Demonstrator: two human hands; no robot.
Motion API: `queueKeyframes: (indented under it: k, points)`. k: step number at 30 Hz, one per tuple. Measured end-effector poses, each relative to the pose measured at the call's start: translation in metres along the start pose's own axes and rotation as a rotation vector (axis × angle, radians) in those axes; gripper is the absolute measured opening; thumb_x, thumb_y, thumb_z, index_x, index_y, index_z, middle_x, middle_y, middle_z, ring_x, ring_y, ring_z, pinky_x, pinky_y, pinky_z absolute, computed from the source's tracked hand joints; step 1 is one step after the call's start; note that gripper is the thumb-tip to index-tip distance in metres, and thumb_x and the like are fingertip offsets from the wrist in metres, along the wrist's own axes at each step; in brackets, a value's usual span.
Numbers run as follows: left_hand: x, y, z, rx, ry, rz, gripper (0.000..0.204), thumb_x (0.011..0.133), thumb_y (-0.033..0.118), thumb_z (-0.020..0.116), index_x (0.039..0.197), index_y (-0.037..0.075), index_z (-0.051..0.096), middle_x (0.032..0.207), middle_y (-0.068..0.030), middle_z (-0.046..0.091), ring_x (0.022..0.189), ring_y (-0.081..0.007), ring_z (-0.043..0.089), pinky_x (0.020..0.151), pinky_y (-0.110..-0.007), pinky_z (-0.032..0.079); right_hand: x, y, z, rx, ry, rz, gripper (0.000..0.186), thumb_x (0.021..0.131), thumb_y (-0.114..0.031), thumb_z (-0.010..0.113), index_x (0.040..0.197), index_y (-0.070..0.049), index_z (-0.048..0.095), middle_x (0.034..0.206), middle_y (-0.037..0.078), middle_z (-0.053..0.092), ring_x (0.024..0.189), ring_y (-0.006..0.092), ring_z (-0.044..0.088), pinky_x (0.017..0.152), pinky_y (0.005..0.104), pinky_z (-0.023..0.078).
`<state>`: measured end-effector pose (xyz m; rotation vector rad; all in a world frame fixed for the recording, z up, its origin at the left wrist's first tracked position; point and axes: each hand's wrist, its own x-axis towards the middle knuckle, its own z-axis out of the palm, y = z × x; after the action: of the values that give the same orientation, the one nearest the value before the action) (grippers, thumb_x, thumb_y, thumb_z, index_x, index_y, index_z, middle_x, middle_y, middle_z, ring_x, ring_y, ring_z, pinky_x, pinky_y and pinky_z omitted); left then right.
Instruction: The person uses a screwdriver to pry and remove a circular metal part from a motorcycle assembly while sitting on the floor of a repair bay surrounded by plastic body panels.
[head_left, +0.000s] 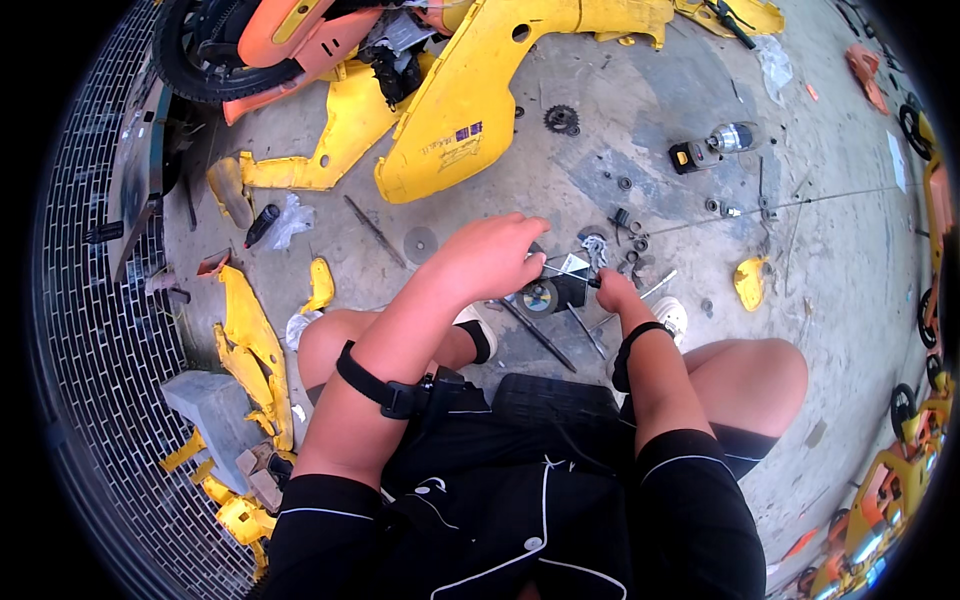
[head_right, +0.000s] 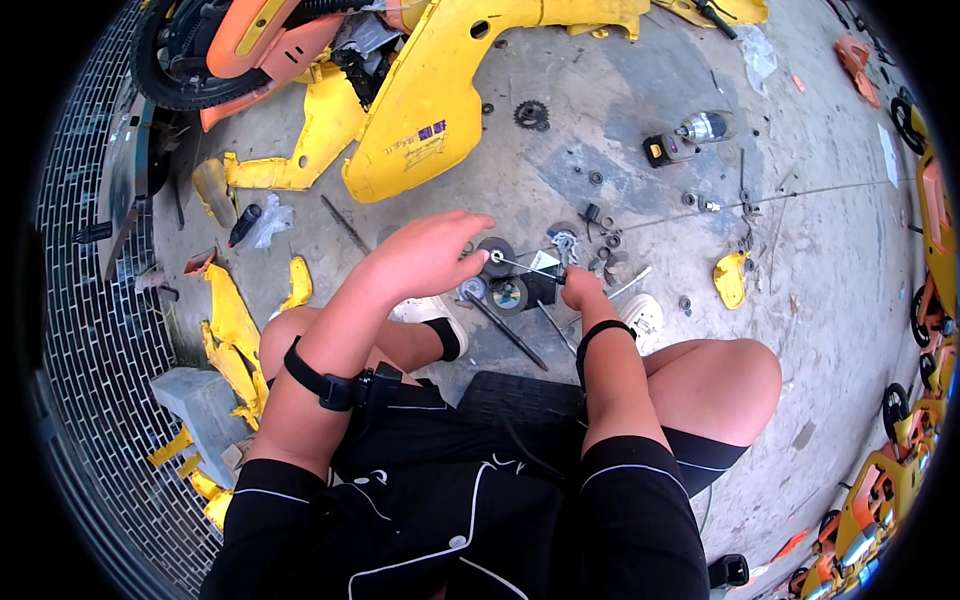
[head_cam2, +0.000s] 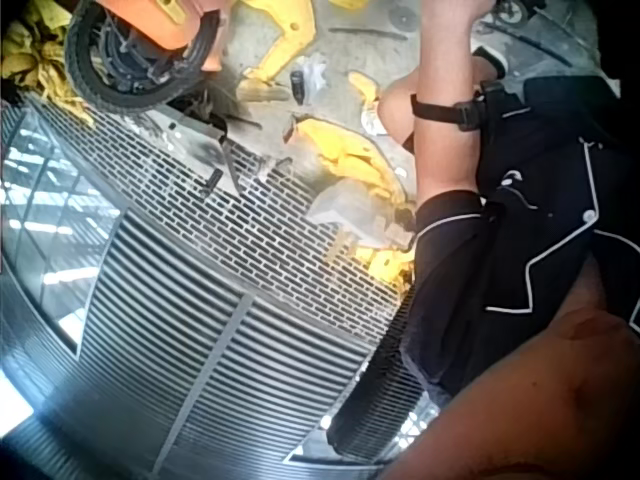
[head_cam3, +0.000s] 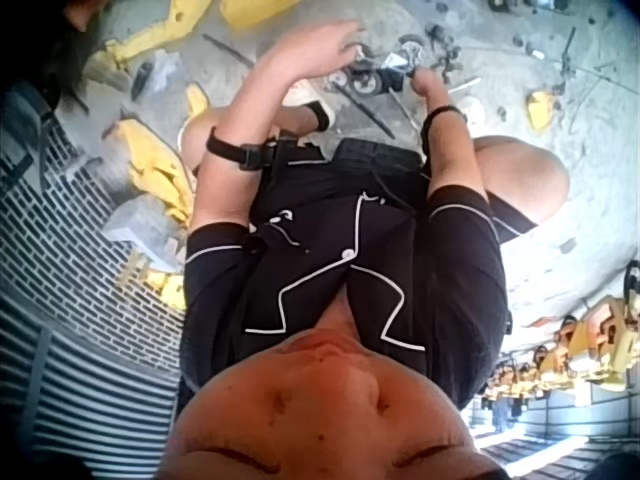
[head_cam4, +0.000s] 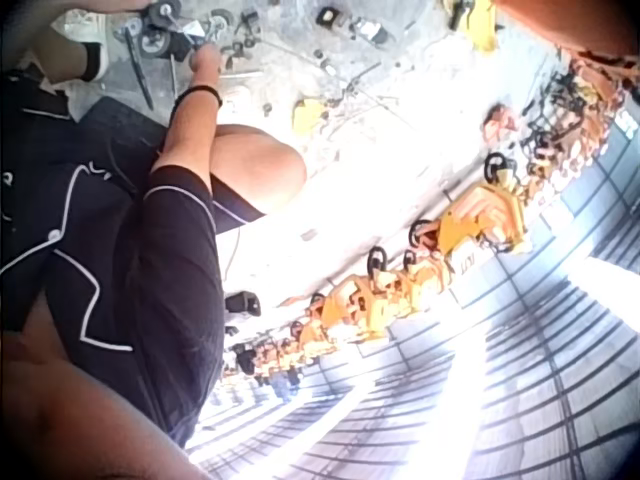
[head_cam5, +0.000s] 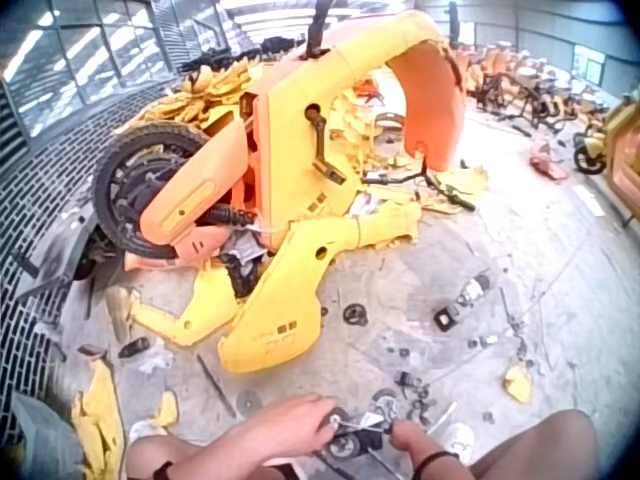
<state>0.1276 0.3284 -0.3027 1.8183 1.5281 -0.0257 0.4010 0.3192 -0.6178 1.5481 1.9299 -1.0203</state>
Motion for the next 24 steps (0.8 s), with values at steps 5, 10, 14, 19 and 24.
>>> queueKeyframes:
  k: [5,10,14,19,24]
  points:
    - [0.001,-0.020,-0.025,-0.037,0.171,0.000,0.045,0.097,0.028,0.061,0.137,0.007,0.056,0.130,-0.0181,0.064,0.115,-0.0338,0.064,0.098,-0.043,0.051,0.015,0.008,0.017,0.420,0.052,-0.261,0.030,0.082,-0.010,0.068,0.112,-0.009,0.064,0.111,0.017,0.071,0.108,0.0355,0.066,0.090,0.0442,0.052]
    - [-0.017,-0.045,-0.076,-0.202,0.526,-0.199,0.043,0.097,0.023,0.064,0.134,0.002,0.058,0.114,-0.0127,0.069,0.103,-0.0222,0.066,0.090,-0.034,0.052,-0.013,-0.056,-0.054,0.602,0.175,-0.460,0.029,0.081,-0.001,0.070,0.109,-0.006,0.064,0.104,0.017,0.070,0.101,0.0359,0.066,0.089,0.0438,0.051]
    - [-0.033,-0.060,-0.076,-0.348,0.638,-0.187,0.048,0.097,0.034,0.064,0.134,0.003,0.058,0.122,-0.0169,0.067,0.112,-0.0307,0.065,0.096,-0.040,0.051,-0.090,-0.094,-0.175,0.352,0.423,-0.615,0.028,0.080,0.002,0.068,0.106,-0.006,0.065,0.101,0.016,0.069,0.100,0.0384,0.063,0.087,0.0461,0.050]
    - [-0.026,-0.047,-0.080,-0.533,0.840,0.014,0.055,0.100,0.046,0.061,0.137,0.006,0.055,0.126,-0.0130,0.064,0.120,-0.0263,0.059,0.101,-0.040,0.047,-0.217,-0.091,-0.282,-0.017,0.727,-0.577,0.027,0.080,0.002,0.067,0.106,-0.006,0.065,0.099,0.013,0.067,0.100,0.0365,0.061,0.086,0.0456,0.046]
    - [-0.014,-0.016,-0.065,-1.578,0.898,0.011,0.064,0.101,0.059,0.051,0.139,0.008,0.048,0.133,-0.0084,0.058,0.123,-0.0205,0.055,0.105,-0.046,0.043,-0.309,-0.088,-0.320,-0.034,0.888,-0.495,0.026,0.084,-0.002,0.066,0.109,-0.006,0.066,0.101,0.013,0.067,0.100,0.0360,0.061,0.087,0.0446,0.045]
